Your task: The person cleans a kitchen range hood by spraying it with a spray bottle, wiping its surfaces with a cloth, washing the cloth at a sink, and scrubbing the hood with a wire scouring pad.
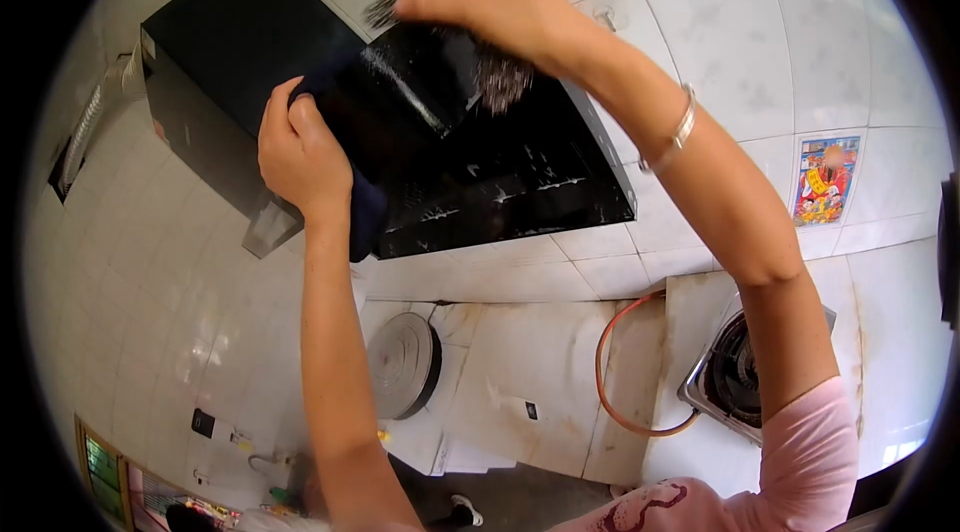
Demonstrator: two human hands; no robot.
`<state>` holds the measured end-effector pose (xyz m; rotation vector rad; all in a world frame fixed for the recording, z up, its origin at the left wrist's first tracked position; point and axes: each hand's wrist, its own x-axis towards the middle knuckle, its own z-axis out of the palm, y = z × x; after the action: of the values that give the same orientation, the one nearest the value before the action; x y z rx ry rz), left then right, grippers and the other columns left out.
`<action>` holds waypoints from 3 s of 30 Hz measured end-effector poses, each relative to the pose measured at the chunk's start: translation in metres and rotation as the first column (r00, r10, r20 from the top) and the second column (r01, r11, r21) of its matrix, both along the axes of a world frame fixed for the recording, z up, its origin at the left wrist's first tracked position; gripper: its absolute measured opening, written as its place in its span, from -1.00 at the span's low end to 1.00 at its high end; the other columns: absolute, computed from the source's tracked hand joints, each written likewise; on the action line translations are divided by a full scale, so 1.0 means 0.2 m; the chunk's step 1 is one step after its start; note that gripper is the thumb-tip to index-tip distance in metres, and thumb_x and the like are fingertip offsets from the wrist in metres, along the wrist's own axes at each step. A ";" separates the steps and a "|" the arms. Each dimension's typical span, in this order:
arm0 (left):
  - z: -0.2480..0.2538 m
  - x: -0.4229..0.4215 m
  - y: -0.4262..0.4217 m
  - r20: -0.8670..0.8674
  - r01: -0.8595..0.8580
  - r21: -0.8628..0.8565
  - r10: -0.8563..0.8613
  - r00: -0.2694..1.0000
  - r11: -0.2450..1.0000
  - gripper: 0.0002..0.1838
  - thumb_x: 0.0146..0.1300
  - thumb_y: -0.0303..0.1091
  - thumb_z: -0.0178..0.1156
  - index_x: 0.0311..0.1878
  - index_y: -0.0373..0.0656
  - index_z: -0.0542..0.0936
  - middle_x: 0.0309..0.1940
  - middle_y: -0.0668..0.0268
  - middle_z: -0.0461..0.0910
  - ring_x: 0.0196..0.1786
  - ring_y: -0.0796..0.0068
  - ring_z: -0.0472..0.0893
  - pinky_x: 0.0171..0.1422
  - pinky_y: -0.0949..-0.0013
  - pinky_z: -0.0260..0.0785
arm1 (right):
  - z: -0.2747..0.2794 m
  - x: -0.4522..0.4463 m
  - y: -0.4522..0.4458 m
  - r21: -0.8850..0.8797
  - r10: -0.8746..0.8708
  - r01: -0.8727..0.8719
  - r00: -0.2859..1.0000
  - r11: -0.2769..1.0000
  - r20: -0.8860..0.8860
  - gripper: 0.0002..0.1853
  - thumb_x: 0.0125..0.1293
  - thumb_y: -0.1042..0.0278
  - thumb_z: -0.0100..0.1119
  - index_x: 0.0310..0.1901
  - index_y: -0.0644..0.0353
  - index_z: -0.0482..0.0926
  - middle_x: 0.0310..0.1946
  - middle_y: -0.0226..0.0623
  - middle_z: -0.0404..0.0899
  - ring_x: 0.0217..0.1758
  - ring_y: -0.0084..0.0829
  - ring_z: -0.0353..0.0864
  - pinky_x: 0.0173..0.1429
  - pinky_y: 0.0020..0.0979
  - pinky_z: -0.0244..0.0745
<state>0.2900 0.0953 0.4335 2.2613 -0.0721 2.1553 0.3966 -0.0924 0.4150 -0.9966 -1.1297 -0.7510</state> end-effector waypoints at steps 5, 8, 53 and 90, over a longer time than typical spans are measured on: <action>0.00 0.00 0.00 0.008 0.005 0.043 -0.005 1.000 0.999 -0.67 0.32 -0.26 -0.10 -0.12 -0.16 0.63 -0.25 0.16 0.66 -0.21 0.24 0.62 -0.05 0.30 0.40 | -0.05 0.11 -0.03 -0.057 -0.046 0.044 0.998 0.997 -0.039 -0.78 0.22 0.24 0.37 -0.23 0.20 0.66 -0.23 -0.36 0.68 -0.11 -0.56 0.59 0.07 -0.50 0.47; 0.00 0.01 0.00 -0.004 0.013 -0.005 -0.013 1.000 1.000 -0.67 0.33 -0.27 -0.11 -0.13 -0.19 0.63 -0.25 0.19 0.66 -0.22 0.28 0.60 -0.05 0.33 0.39 | -0.08 0.39 0.01 0.006 0.042 -0.042 0.974 0.999 -0.224 -0.79 0.25 0.25 0.36 -0.18 0.18 0.66 -0.26 -0.39 0.67 -0.18 -0.58 0.59 -0.02 -0.53 0.50; -0.02 0.02 0.01 0.045 0.160 0.022 -0.161 0.986 0.987 -0.71 0.30 -0.33 -0.07 -0.17 -0.25 0.62 -0.34 0.28 0.63 -0.27 0.48 0.55 -0.12 0.47 0.35 | -0.34 0.77 -0.01 -0.369 -0.681 0.589 0.702 0.719 -0.209 -0.60 0.29 0.04 0.03 0.06 -0.06 0.67 -0.18 -0.10 0.70 -0.05 0.00 0.65 0.13 -0.18 0.51; -0.02 0.01 0.00 0.028 0.121 -0.017 -0.121 0.992 0.992 -0.72 0.27 -0.29 -0.02 -0.16 -0.16 0.65 -0.33 0.27 0.66 -0.28 0.41 0.59 -0.13 0.42 0.38 | -0.52 0.12 0.06 -0.003 -0.627 0.632 0.767 0.775 -0.134 -0.76 0.25 0.32 0.21 -0.07 0.14 0.68 -0.25 -0.25 0.57 -0.19 -0.13 0.56 -0.16 -0.22 0.48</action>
<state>0.2915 0.0961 0.4294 2.1579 -0.1839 2.1163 0.4205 -0.0809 0.3101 -1.3929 -0.6448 -1.2239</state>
